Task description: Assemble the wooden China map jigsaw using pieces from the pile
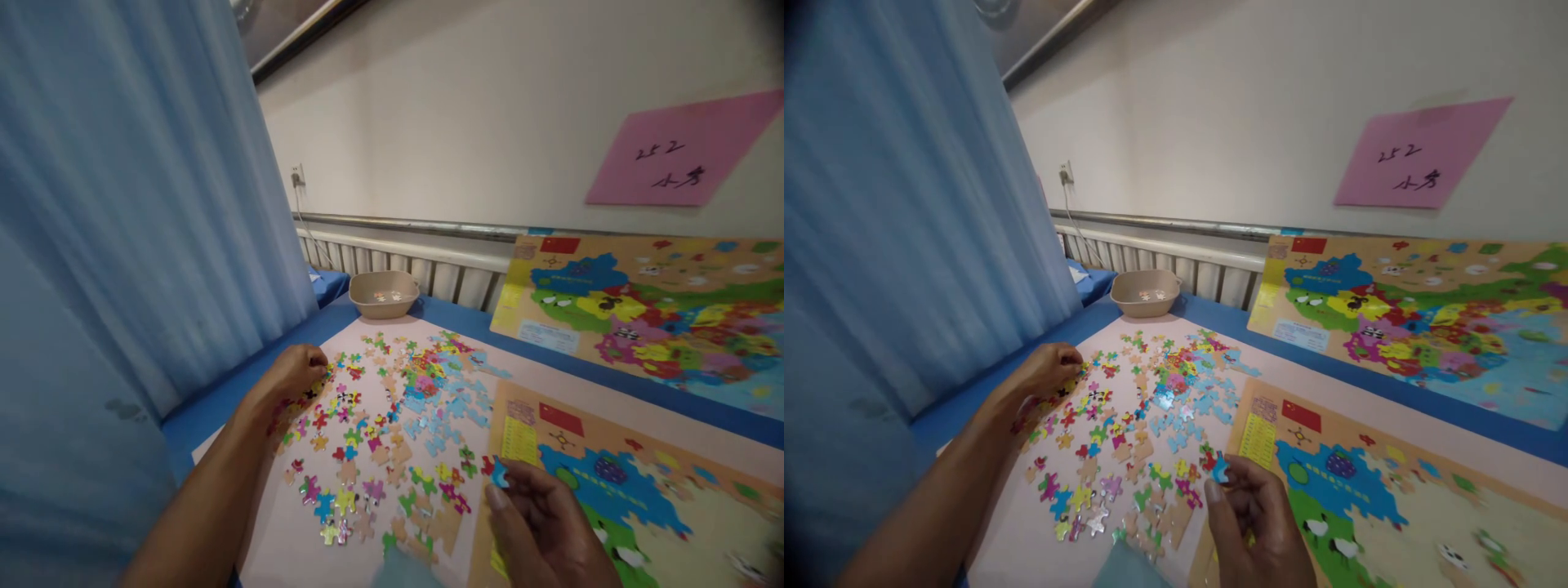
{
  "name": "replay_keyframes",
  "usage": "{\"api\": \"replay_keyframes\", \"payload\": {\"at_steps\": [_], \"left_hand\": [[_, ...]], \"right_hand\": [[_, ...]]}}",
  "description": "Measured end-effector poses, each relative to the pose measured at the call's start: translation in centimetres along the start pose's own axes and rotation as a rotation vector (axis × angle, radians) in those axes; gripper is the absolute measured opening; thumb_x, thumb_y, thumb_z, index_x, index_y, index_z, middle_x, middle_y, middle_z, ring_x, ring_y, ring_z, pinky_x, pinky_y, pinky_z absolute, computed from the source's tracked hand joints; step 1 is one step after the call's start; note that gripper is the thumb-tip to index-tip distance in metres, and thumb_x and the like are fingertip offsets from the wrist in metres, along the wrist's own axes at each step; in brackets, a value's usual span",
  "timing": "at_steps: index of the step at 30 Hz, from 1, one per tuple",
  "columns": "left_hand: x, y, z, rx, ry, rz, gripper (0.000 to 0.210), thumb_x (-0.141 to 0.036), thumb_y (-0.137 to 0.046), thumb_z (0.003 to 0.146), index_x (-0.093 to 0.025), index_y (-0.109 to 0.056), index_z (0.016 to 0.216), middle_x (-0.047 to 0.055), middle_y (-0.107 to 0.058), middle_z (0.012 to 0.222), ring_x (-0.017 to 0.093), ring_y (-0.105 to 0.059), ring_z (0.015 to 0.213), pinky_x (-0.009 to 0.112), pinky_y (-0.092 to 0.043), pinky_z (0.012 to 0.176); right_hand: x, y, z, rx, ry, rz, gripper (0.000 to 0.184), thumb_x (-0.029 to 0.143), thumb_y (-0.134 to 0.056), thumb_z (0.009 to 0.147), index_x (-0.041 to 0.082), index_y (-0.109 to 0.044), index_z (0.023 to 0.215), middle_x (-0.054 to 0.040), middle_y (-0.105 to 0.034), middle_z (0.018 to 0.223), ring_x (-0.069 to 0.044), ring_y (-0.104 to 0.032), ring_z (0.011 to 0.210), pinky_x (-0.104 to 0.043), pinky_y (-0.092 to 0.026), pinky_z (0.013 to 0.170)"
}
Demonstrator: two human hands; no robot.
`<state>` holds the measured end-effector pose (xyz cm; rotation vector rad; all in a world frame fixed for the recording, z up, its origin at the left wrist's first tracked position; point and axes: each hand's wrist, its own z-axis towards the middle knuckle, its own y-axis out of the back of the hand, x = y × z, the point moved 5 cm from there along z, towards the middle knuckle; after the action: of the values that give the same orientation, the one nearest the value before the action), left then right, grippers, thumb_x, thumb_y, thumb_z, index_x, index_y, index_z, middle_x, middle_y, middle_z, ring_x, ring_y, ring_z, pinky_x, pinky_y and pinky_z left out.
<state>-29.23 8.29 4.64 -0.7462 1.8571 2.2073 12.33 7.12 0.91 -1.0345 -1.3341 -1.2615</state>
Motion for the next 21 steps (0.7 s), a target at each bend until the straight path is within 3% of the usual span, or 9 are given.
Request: {"api": "replay_keyframes", "payload": {"at_steps": [8,14,21], "left_hand": [[-5.4,-1.7,-1.5,0.178,-0.104,-0.088,0.023,-0.040,-0.066,0.086,-0.020,-0.077,0.086,0.006,-0.076,0.088,0.020,-0.066,0.079,0.028,-0.046,0.069],[-5.0,-1.9,-2.0,0.279,-0.036,-0.066,0.018,-0.023,-0.061,0.078,-0.018,-0.076,0.086,0.002,-0.073,0.074,0.016,-0.060,0.066,0.026,-0.042,0.062],[-6.7,-3.0,-2.6,0.442,-0.108,-0.117,0.025,-0.024,-0.066,0.076,-0.021,-0.079,0.096,-0.001,-0.075,0.085,0.015,-0.064,0.076,0.022,-0.045,0.068]], "right_hand": [[0.8,-0.5,-0.6,-0.044,0.009,-0.031,0.052,0.066,-0.070,0.083,0.021,-0.062,0.108,-0.0035,-0.067,0.085,-0.021,-0.064,0.078,-0.032,-0.053,0.071],[0.4,-0.4,-0.5,-0.045,-0.015,-0.036,0.054,0.066,-0.071,0.081,0.021,-0.062,0.110,-0.0036,-0.067,0.084,-0.022,-0.065,0.079,-0.032,-0.053,0.072],[1.0,-0.9,-0.9,-0.025,-0.002,-0.009,0.048,0.061,-0.072,0.082,0.021,-0.062,0.106,-0.0022,-0.064,0.083,-0.019,-0.060,0.071,-0.030,-0.049,0.064]]}}
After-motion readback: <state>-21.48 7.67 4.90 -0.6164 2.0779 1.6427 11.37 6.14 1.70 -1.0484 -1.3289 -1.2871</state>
